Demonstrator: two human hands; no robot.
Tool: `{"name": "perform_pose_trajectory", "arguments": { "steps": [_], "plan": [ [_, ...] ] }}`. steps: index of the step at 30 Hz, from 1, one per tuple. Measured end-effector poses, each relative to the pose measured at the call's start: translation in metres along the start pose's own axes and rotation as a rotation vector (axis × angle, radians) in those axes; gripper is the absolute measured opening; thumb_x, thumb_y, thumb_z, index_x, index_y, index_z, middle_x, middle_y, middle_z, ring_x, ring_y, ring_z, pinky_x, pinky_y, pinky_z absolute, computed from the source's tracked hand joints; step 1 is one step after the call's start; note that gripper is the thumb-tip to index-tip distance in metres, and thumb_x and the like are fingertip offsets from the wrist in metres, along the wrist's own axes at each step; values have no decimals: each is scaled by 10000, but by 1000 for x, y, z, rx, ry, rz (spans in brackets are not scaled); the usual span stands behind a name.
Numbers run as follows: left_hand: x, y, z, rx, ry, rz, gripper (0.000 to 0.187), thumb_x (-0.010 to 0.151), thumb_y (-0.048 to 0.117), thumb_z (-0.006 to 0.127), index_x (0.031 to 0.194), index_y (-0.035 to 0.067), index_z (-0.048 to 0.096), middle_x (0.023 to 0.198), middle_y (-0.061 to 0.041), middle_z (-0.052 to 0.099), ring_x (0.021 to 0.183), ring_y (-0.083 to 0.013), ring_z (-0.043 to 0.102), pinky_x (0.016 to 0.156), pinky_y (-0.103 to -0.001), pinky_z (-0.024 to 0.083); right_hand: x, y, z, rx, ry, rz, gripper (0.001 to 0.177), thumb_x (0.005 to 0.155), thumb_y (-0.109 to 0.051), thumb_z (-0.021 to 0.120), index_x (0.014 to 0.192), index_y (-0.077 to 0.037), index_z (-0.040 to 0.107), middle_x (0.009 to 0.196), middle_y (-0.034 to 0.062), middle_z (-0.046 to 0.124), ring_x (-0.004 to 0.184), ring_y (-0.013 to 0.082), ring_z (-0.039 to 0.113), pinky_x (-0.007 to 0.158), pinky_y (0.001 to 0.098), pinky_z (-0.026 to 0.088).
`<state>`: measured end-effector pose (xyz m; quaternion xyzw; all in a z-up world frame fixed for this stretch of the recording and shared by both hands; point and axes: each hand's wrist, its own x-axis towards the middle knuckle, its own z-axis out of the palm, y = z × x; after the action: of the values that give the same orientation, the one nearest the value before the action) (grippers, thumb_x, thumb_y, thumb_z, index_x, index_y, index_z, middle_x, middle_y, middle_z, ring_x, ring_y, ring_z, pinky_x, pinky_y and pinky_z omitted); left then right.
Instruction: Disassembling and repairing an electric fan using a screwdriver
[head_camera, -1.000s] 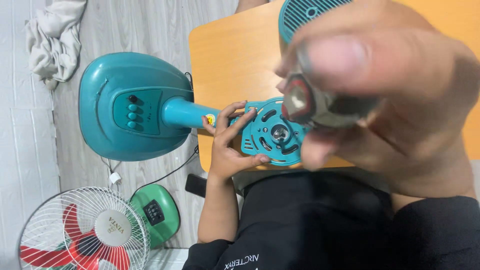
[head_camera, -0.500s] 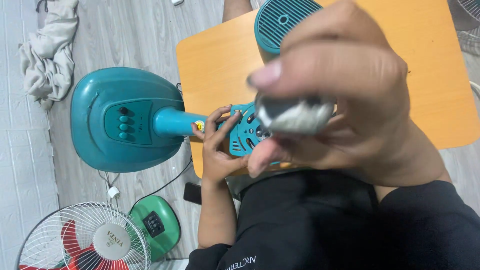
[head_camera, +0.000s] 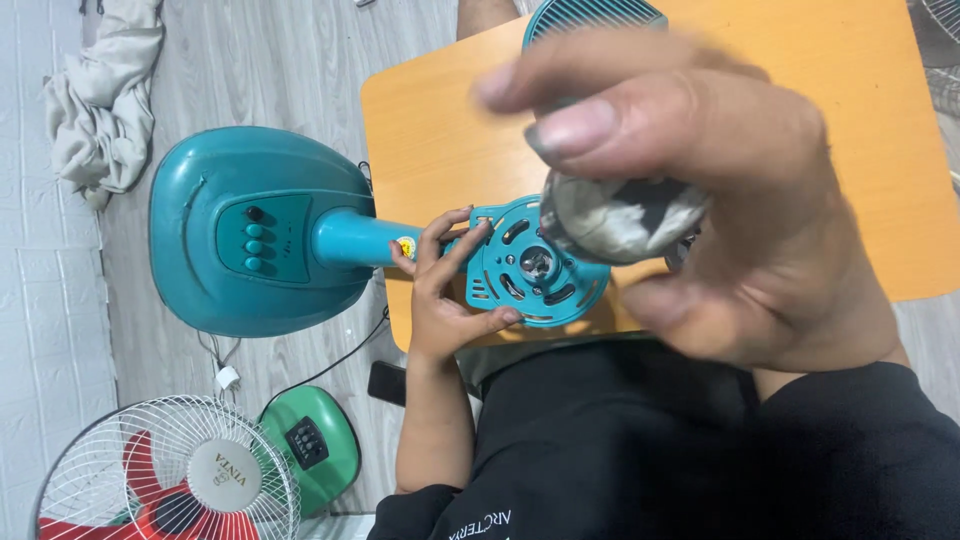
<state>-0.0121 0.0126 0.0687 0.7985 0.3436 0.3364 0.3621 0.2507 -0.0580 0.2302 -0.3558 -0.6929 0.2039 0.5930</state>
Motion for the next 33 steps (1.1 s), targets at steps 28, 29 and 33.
{"name": "perform_pose_trajectory", "arguments": {
  "steps": [28,29,33],
  "plan": [
    [-1,-4,1,-3,-2,17,901,500,525,890,1276,113,696,1451,-100,505,1256,-298,595,1201,-635,-118,-42,4,-11,-42,73,4,702,807,-380,850,1323,-58,500,1307,193,585,1252,315,727,1217,442,654],
    [-1,-4,1,-5,0,18,901,500,525,890,1276,113,696,1451,-100,505,1256,-298,595,1201,-635,-118,-42,6,-13,-45,71,4,702,807,-380,850,1323,-58,500,1307,193,585,1252,315,727,1217,442,654],
    [-2,-6,3,-12,10,13,906,501,547,881,1285,134,693,1454,-97,509,1278,-311,596,1195,-653,-156,-41,13,-14,-69,93,10,724,808,-384,841,1335,-42,482,1266,190,587,1221,311,727,1230,452,660]
  ]
}}
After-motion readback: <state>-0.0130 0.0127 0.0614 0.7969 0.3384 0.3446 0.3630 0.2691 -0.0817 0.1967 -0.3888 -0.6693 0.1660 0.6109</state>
